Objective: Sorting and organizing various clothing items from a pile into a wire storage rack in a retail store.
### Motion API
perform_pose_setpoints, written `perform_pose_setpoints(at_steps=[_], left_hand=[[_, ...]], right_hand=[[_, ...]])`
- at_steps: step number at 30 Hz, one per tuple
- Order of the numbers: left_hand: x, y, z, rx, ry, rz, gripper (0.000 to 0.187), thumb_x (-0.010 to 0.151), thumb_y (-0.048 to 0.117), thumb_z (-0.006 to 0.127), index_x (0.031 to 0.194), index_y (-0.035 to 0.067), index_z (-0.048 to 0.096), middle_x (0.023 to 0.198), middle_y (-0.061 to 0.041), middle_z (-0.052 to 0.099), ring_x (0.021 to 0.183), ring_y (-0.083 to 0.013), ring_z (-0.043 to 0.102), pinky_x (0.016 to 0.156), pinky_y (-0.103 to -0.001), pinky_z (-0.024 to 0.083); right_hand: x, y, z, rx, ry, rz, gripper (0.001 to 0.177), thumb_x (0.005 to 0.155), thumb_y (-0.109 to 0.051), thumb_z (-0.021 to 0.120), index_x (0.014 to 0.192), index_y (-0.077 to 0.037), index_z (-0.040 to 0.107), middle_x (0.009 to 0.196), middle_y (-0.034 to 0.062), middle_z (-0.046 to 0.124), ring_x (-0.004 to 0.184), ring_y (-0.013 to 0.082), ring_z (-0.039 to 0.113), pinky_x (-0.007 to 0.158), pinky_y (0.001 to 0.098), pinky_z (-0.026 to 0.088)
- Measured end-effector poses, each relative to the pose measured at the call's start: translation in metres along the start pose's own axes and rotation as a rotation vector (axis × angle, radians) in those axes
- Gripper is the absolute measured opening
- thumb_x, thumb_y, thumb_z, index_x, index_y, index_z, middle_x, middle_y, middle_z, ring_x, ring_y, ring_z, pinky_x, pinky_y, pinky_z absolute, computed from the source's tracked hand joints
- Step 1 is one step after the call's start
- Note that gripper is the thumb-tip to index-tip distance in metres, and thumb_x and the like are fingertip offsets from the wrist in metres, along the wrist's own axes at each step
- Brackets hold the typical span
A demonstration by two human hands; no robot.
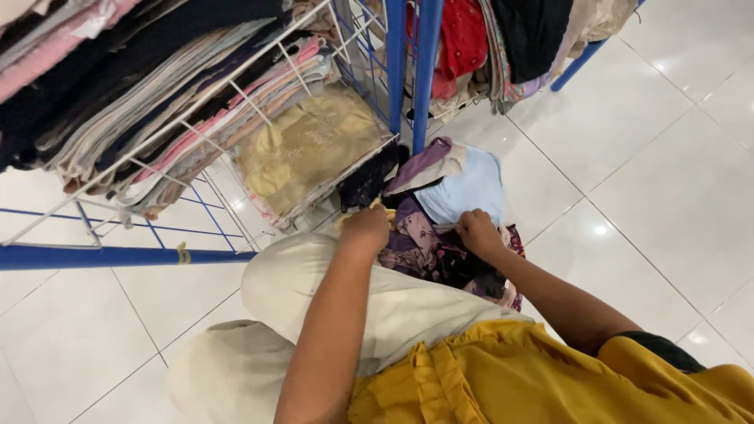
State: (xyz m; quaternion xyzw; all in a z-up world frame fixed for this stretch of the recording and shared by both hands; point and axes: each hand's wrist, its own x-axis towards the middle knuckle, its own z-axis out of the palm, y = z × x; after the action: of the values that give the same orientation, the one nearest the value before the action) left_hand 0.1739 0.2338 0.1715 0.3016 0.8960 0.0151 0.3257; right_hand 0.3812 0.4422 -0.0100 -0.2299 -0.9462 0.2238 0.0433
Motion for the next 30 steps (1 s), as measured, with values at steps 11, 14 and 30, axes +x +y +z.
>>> perform_pose_setpoints(at_steps=[11,14,30], left_hand=[[-0.009,-0.005,0.005,-0.018,0.041,0.003,0.030,0.097,0.022,0.056,0.123,0.010,0.064,0.126,-0.017,0.069,0.118,-0.0356,0.067,0.096,-0.050,0.054],[-0.017,-0.004,-0.001,-0.027,0.051,0.025,0.033,0.097,0.025,0.058,0.125,0.008,0.062,0.125,-0.019,0.068,0.117,-0.0364,0.066,0.095,-0.050,0.053],[-0.005,-0.004,0.000,-0.035,0.044,0.018,0.032,0.097,0.015,0.056,0.127,0.008,0.062,0.128,-0.018,0.068,0.118,-0.0354,0.066,0.095,-0.049,0.054]], right_hand=[[0.018,-0.027,0.010,0.082,-0.281,0.253,0.034,0.096,-0.030,0.062,0.122,-0.010,0.056,0.103,0.0242,0.072,0.100,0.0434,0.069,0.084,0.0533,0.053],[0.015,-0.037,0.004,0.001,-0.321,0.278,0.043,0.092,-0.033,0.065,0.125,-0.011,0.051,0.104,0.0229,0.073,0.101,0.0427,0.070,0.082,0.0546,0.054],[0.036,0.021,-0.030,0.552,0.034,0.142,0.017,0.101,-0.021,0.063,0.108,-0.007,0.056,0.085,0.0095,0.060,0.081,0.0254,0.058,0.074,0.0366,0.048]])
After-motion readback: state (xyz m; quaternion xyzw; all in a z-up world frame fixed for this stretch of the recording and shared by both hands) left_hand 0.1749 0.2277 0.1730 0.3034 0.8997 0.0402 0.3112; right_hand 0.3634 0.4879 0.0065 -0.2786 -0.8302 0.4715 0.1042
